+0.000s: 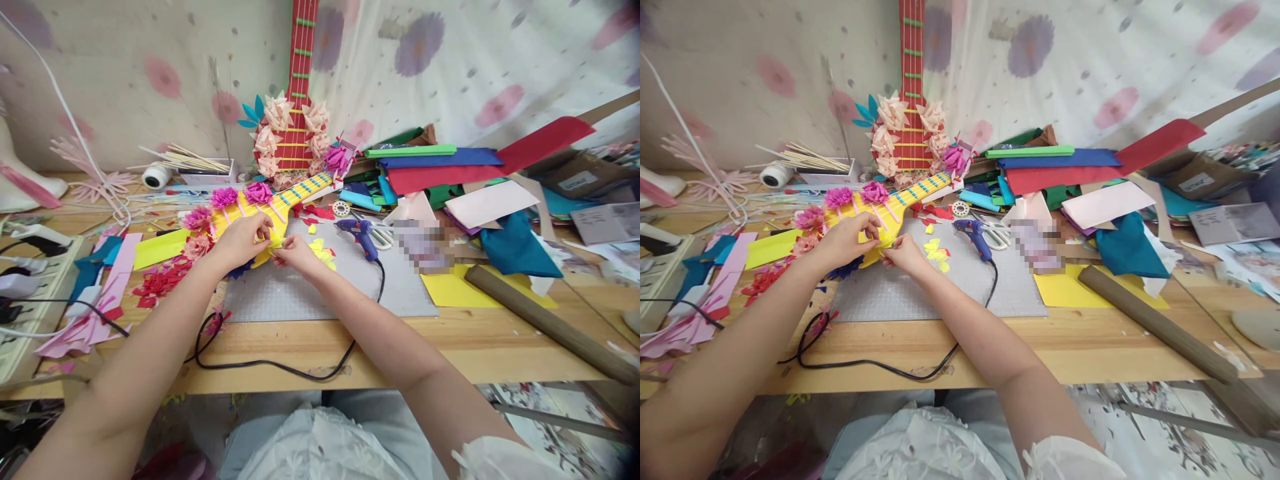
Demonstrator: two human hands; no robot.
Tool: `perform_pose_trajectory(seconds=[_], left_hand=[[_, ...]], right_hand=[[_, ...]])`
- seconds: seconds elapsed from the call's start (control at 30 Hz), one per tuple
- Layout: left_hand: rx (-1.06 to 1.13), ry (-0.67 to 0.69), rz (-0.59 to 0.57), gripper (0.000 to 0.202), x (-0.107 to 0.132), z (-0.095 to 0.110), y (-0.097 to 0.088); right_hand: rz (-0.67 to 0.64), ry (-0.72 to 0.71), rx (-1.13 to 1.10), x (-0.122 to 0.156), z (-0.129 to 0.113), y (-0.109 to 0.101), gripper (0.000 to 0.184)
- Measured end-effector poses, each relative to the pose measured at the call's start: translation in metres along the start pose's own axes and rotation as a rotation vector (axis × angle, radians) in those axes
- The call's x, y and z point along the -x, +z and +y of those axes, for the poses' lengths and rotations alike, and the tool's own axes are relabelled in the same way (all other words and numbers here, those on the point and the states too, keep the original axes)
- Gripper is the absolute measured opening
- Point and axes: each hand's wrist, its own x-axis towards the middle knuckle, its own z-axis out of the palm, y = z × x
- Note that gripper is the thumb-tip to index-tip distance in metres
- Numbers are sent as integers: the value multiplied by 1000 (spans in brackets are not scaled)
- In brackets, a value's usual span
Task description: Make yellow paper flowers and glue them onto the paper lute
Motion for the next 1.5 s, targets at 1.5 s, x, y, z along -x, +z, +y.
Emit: perform_pose_trajectory(seconds=[1.5], left_hand=[[-396, 112, -154, 40, -5, 0, 7]], right_hand=[[-11, -40, -66, 10, -12, -14, 34]])
